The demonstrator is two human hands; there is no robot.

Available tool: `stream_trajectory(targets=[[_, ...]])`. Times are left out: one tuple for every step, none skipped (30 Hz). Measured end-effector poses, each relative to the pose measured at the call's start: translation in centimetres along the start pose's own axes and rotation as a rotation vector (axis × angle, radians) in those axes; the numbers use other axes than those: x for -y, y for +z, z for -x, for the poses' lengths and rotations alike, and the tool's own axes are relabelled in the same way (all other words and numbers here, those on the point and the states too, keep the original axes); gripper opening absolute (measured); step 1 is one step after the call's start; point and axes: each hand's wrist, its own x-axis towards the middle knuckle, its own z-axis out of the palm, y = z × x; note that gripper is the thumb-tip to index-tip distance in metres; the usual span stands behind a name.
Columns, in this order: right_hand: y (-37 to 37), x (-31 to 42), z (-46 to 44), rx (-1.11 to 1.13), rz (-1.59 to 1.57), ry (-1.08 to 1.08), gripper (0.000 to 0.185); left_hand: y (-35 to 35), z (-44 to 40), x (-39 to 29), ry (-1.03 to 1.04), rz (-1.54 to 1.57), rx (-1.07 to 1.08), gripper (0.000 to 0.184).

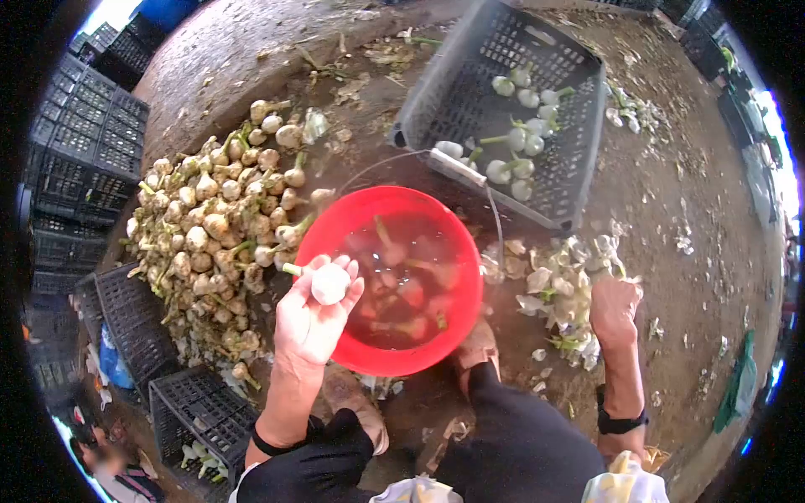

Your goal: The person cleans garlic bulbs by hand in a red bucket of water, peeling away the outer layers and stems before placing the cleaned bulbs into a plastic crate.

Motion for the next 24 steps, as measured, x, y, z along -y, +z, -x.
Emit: stream_trajectory(targets=[[-1.2,0.5,0.6,-0.03,0.021,0.079,0.026,-0.3,0.0,0.4,-0.017,-0.125,-0.084,0.027],[-6.8,2.9,1.3,0.052,-0.464,0.131,0.026,-0.8,-0.2,0.8,-0.06,-0.178,-0.072,0.027],[-6.0,4.1,1.1,-0.26,-0.662,-0.119,0.022,-0.5,-0.3,1.4,-0.08,-0.184,-0.072,0.027],[-7.7,6.8,1.1,-0.47,-0.846,-0.347,0.029,0.0,-0.5,2.0,-0.091,-0.29,-0.097,0.029],[-10.9,9.8,1.7,-0.271,-1.055,-0.478,0.043,0.6,-0.5,2.6,-0.097,-0.392,-0.125,0.03],[-10.7,12.1,0.7,-0.217,-1.215,-0.803,0.055,1.5,-0.5,3.4,-0.097,-0.43,-0.095,0.035],[-12.1,14.4,0.6,-0.258,-0.985,-0.923,0.069,2.7,-0.4,4.1,-0.114,-0.387,-0.008,0.041],[-12.2,16.3,-0.2,-0.257,-0.953,-1.052,0.076,3.8,0.0,4.5,-0.086,-0.398,0.006,0.047],[-12.7,16.9,-1.0,-0.215,-0.84,-1.092,0.073,4.5,0.3,4.6,-0.06,-0.412,0.018,0.053],[-13.5,16.5,-1.7,-0.331,-0.82,-1.072,0.069,4.6,0.2,3.0,-0.147,-0.352,0.203,0.066],[-14.4,15.9,-2.6,-0.443,-0.794,-1.056,0.065,4.9,0.1,1.6,-0.222,-0.258,0.201,0.074],[-15.1,14.7,-4.3,-0.56,-0.802,-0.974,0.062,4.7,0.0,0.9,-0.08,-0.429,0.117,0.071],[-15.5,13.4,-5.9,-0.676,-0.805,-0.889,0.059,4.2,-0.2,0.4,0.062,-0.596,0.031,0.069],[-15.5,12.8,-6.8,-0.857,-0.543,-0.647,0.053,2.4,-0.6,0.0,0.168,-0.676,-0.104,0.06],[-15.6,12.4,-7.3,-1.017,-0.269,-0.388,0.049,0.1,-1.0,-0.4,0.109,-0.608,-0.271,0.049],[-16.3,13.3,-5.6,-0.872,-0.192,-0.318,0.039,-0.5,-0.7,0.0,0.047,-0.659,-0.343,0.045],[-16.6,14.2,-3.9,-0.663,-0.066,-0.513,0.034,-1.1,-0.5,0.7,-0.027,-0.706,-0.411,0.04],[-15.6,15.9,-3.4,-0.558,-0.177,-0.793,0.027,-1.5,-0.7,1.1,-0.042,-0.752,-0.395,0.033],[-13.8,17.8,-3.6,-0.439,-0.294,-1.057,0.021,-1.7,-0.9,1.2,-0.058,-0.801,-0.37,0.027],[-11.8,19.3,-3.2,-0.284,-0.162,-1.07,0.017,-1.5,-1.0,1.2,0.006,-0.794,-0.347,0.026],[-9.6,21.4,-3.8,-0.124,0.011,-1.025,0.017,-1.7,-1.0,1.3,0.056,-0.798,-0.374,0.024],[-8.0,21.7,-5.4,-0.071,0.021,-1.136,0.013,-1.7,-0.7,1.4,0.069,-0.808,-0.377,0.023],[-6.6,21.7,-6.6,-0.015,0.027,-1.253,0.01,-1.7,-0.5,1.6,0.084,-0.819,-0.386,0.022],[-5.2,22.0,-7.3,-0.016,0.028,-1.241,0.01,-1.8,-0.5,1.8,0.079,-0.822,-0.376,0.022]])
